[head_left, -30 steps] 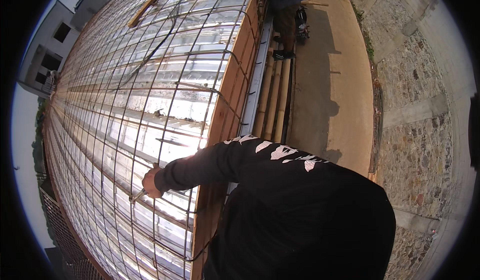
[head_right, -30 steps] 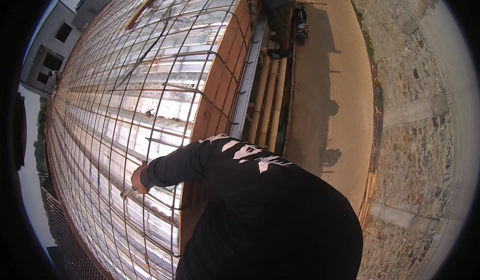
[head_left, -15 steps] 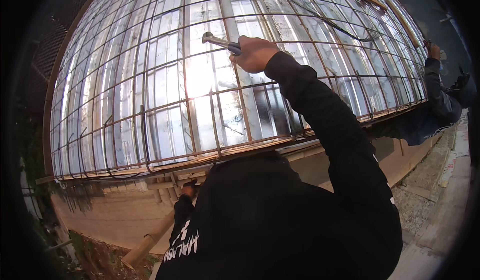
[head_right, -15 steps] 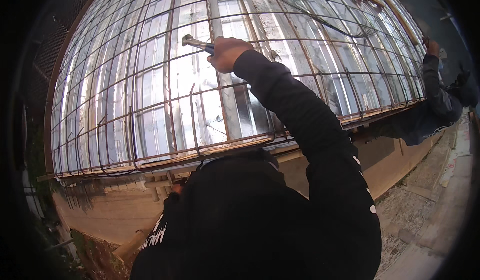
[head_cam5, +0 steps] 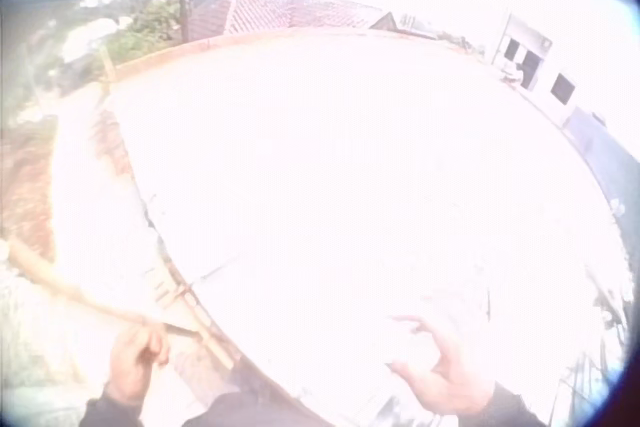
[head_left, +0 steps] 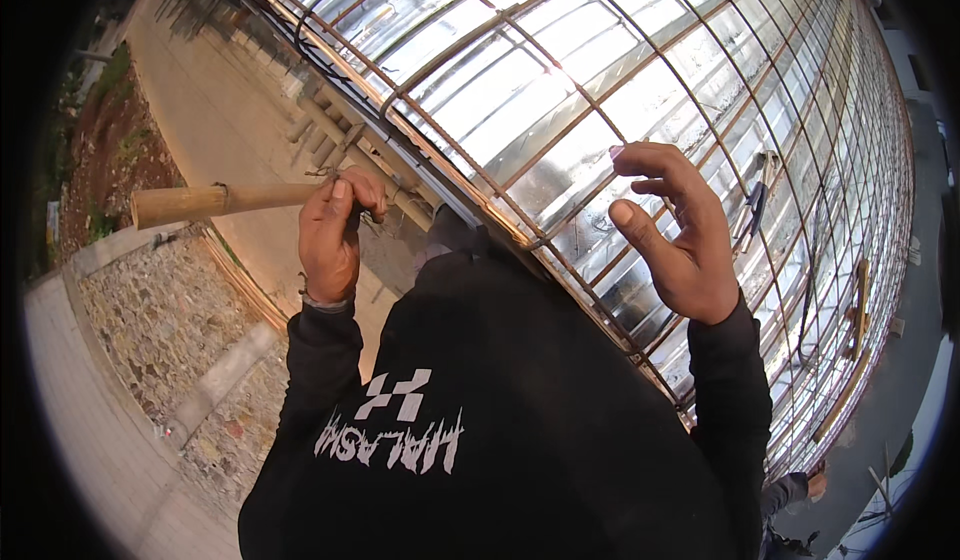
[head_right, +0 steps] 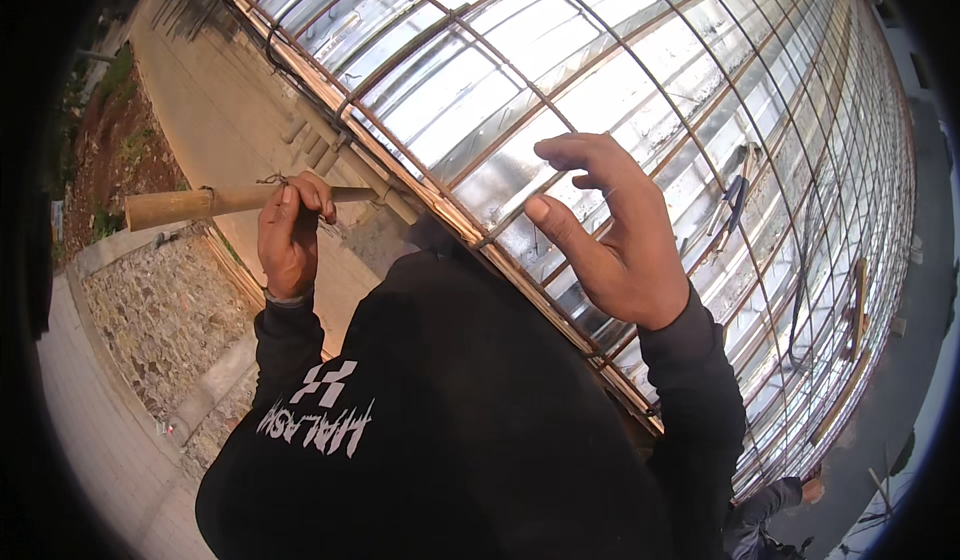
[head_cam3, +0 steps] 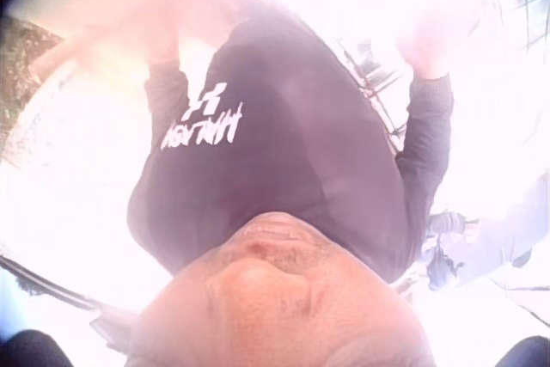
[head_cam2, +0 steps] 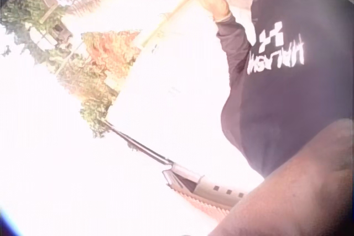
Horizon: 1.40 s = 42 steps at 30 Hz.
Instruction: The person secures a metal wire mesh to a curved roof frame using wire ties and pliers. They repeatedly wrap wire around the frame and mesh, then twist and tighten the wire with pliers to fasten the mesh in place.
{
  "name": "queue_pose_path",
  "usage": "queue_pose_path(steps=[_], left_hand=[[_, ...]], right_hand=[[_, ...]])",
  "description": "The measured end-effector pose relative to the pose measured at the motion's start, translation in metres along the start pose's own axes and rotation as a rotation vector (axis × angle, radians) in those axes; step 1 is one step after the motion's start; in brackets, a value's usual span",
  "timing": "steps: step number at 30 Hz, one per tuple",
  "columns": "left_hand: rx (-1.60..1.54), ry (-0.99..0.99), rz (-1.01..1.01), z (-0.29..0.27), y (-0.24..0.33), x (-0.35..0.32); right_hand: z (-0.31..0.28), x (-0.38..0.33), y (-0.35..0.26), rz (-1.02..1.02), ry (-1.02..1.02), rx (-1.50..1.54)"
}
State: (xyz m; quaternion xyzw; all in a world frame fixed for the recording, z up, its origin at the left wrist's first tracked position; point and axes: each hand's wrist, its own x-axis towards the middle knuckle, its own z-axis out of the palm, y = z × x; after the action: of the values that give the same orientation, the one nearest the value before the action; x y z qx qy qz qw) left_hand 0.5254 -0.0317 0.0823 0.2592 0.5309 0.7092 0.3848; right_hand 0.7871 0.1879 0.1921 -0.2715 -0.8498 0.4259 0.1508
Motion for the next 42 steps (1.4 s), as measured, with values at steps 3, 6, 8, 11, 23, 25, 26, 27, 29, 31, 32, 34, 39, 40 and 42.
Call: queue_pose_path(steps=[3,6,8,11,23,25,26,27,29,31,32,34,39,40,42], left_hand=[[0.099,-0.14,0.313,0.076,0.021,0.021],[0.183,-0.12,0.43,0.107,0.026,0.034],[0.102,-0.095,0.346,0.115,0.022,0.036],[-0.157,-0.142,0.011,0.121,0.013,0.035],[0.439,-0.146,0.362,0.041,0.001,0.027],[0.475,0.022,0.413,0.009,-0.017,0.02],[0.572,0.073,0.466,-0.003,-0.018,0.019],[0.668,0.125,0.509,-0.016,-0.016,0.017],[0.953,0.38,0.831,-0.051,0.008,0.035],[1.117,0.694,0.959,-0.09,0.044,0.053],[1.204,0.86,1.001,-0.107,0.064,0.054],[1.709,1.067,1.019,-0.138,0.102,0.056],[2.152,1.157,0.501,-0.212,0.097,0.081],[2.17,1.119,0.366,-0.221,0.094,0.082],[2.025,1.146,0.284,-0.23,0.1,0.082]], right_hand=[[0.042,0.019,-0.021,-0.122,-0.106,0.295],[0.056,0.03,-0.026,-0.014,-0.214,0.467],[0.054,0.029,-0.024,0.105,-0.31,0.468],[0.045,0.019,-0.022,0.298,-0.394,0.376],[0.062,-0.075,-0.003,0.337,0.181,0.714],[0.066,-0.091,-0.009,0.402,0.188,0.994],[0.071,-0.094,-0.008,0.38,0.235,0.999],[0.078,-0.098,-0.008,0.368,0.28,1.002],[0.085,-0.102,-0.005,0.345,0.36,0.896],[0.082,-0.103,0.002,0.229,0.472,0.619],[0.078,-0.102,0.005,0.183,0.503,0.482],[0.07,-0.097,0.013,0.196,0.466,0.351],[0.087,-0.095,0.034,0.252,0.243,0.102],[0.091,-0.095,0.036,0.252,0.225,0.074],[0.094,-0.09,0.033,0.289,0.162,0.04]])
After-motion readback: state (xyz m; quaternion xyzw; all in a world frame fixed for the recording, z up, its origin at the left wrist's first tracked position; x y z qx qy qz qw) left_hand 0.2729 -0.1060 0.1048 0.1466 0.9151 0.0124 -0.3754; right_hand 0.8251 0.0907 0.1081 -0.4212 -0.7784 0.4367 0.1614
